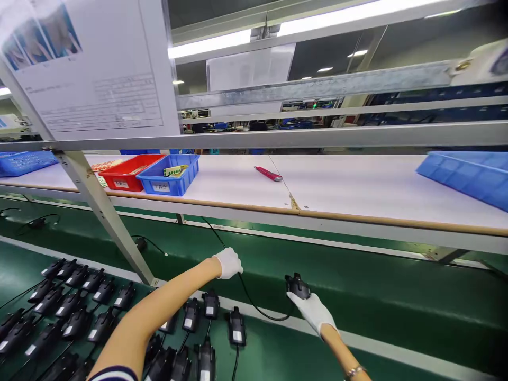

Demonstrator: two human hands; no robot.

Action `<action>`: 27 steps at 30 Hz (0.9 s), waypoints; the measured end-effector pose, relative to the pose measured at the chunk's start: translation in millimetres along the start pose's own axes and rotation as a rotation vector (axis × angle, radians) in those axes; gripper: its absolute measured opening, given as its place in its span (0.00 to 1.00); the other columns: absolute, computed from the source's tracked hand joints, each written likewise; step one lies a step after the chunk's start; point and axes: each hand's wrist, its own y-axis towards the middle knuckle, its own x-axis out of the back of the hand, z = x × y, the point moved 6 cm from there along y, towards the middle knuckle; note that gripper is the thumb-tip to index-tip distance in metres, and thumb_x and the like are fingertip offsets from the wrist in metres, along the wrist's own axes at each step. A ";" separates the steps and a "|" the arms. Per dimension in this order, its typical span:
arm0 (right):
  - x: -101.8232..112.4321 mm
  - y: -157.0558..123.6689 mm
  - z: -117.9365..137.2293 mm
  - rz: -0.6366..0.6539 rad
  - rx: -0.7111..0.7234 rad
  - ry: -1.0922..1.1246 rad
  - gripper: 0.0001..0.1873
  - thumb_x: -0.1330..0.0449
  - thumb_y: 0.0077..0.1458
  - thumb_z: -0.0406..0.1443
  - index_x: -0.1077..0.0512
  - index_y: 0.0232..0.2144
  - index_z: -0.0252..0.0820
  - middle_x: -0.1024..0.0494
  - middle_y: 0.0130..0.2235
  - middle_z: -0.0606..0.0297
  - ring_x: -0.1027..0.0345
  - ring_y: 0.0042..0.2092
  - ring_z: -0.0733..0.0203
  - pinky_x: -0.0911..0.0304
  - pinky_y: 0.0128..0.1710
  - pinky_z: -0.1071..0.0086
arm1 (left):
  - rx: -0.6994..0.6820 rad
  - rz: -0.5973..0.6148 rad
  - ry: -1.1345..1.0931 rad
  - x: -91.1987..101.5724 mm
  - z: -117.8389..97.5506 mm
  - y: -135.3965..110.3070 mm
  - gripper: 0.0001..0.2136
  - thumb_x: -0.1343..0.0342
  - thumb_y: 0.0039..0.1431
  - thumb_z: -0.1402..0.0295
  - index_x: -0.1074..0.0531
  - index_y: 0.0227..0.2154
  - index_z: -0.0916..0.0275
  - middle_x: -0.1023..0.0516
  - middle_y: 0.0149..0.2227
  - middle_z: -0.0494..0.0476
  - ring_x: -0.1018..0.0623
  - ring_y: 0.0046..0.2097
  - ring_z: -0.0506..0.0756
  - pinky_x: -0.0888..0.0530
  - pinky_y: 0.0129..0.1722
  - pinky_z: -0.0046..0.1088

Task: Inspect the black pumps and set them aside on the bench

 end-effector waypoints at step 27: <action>-213.0 -61.3 79.8 0.464 0.619 -0.329 0.54 0.25 0.40 0.45 0.38 0.68 0.47 0.37 0.69 0.51 0.39 0.65 0.38 0.41 0.64 0.54 | 0.665 -0.411 -0.638 -126.8 69.4 -150.1 0.19 0.49 0.64 0.65 0.27 0.56 0.63 0.28 0.63 0.64 0.30 0.65 0.61 0.37 0.68 0.40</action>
